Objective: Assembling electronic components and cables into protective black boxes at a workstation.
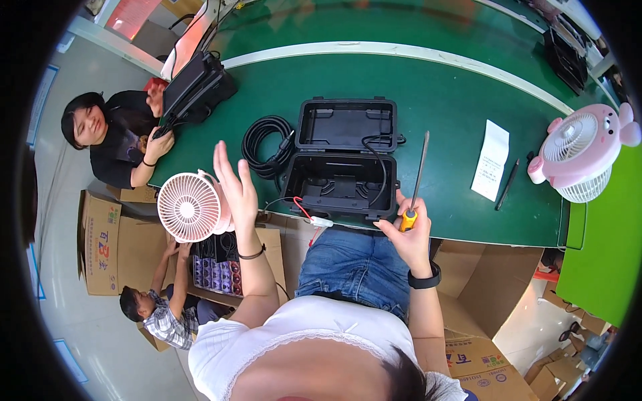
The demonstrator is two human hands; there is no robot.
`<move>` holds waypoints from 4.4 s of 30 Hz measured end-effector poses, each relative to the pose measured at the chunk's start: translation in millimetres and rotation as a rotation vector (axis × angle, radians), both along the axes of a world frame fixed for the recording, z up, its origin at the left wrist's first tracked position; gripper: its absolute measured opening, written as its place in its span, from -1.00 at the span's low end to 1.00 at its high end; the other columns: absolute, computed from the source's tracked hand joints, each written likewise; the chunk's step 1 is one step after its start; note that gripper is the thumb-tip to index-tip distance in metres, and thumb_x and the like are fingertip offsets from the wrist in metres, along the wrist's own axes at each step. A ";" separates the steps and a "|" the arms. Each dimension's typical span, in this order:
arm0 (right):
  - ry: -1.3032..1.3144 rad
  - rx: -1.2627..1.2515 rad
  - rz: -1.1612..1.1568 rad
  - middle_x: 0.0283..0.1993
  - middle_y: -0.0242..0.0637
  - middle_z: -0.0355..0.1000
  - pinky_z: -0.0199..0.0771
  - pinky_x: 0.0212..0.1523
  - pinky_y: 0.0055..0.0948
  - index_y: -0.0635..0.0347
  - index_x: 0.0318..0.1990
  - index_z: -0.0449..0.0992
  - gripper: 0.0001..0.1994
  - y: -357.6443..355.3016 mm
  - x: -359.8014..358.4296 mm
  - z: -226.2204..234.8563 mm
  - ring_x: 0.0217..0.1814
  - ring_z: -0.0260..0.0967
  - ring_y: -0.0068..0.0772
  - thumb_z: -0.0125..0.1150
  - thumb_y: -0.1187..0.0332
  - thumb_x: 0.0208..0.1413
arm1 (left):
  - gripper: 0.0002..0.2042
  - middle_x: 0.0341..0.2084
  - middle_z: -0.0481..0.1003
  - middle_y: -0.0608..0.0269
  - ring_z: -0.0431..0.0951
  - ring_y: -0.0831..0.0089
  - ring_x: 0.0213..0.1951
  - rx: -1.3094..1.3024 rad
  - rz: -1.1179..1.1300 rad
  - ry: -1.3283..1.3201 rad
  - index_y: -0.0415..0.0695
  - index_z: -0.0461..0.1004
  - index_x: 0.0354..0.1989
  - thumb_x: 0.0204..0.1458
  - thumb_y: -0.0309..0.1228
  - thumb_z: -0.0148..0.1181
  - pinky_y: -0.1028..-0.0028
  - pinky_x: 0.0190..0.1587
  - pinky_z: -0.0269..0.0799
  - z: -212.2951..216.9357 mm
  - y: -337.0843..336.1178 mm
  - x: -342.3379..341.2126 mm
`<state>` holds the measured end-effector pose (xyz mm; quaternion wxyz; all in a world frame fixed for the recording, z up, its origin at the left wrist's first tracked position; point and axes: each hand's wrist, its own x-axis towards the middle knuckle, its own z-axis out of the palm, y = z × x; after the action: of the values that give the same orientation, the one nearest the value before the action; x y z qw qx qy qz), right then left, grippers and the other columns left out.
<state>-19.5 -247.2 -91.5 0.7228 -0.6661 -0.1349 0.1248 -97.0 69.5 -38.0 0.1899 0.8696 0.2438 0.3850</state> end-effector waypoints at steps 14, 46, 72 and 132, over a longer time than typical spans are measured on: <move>0.006 -0.006 0.003 -0.10 -0.31 0.37 0.18 -0.53 -0.81 0.09 -0.29 0.19 -0.54 -0.6 2.5 1.4 -0.60 0.14 -0.91 0.43 0.67 -0.14 | -0.62 -0.40 0.31 0.41 0.36 0.52 -0.39 0.415 -0.872 0.256 0.11 0.65 -0.16 -0.27 -0.48 0.38 0.49 -0.37 0.34 27.9 -59.8 -31.3; 0.136 0.184 0.063 0.36 0.08 0.18 0.31 -0.61 -0.82 0.05 -0.24 0.19 -0.77 -14.8 44.2 39.1 -0.46 0.24 -0.82 0.18 0.44 0.15 | -0.57 -0.14 0.46 0.26 0.43 0.26 -0.13 0.204 -0.635 0.266 -0.16 0.50 -0.15 -0.17 -0.20 0.39 0.40 -0.10 0.48 16.7 -96.7 -33.9; -0.227 0.146 -0.078 0.25 -0.06 0.30 0.34 -0.22 -0.71 0.06 -0.13 0.22 -0.63 15.1 107.4 57.8 0.26 0.29 -0.41 0.30 0.53 0.01 | -0.09 0.15 0.25 0.02 0.36 0.21 0.04 0.201 -0.697 0.534 -0.39 0.20 0.24 -0.30 -0.11 0.40 0.37 0.09 0.42 50.5 -89.6 16.7; -0.180 0.035 0.067 0.42 -0.15 0.18 0.33 -0.39 -0.73 -0.02 -0.20 0.22 -0.62 53.0 140.0 94.4 -0.25 0.30 -0.75 0.36 0.12 0.09 | -0.46 -0.30 0.50 0.36 0.49 0.44 -0.13 0.333 -0.684 0.064 0.02 0.50 0.04 -0.22 -0.28 0.45 0.17 0.22 0.28 18.3 -34.6 48.7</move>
<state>120.6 -194.2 2.9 0.7147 -0.6570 -0.2238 0.0861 -48.3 34.9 -19.7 0.1557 0.9313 -0.1207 0.3064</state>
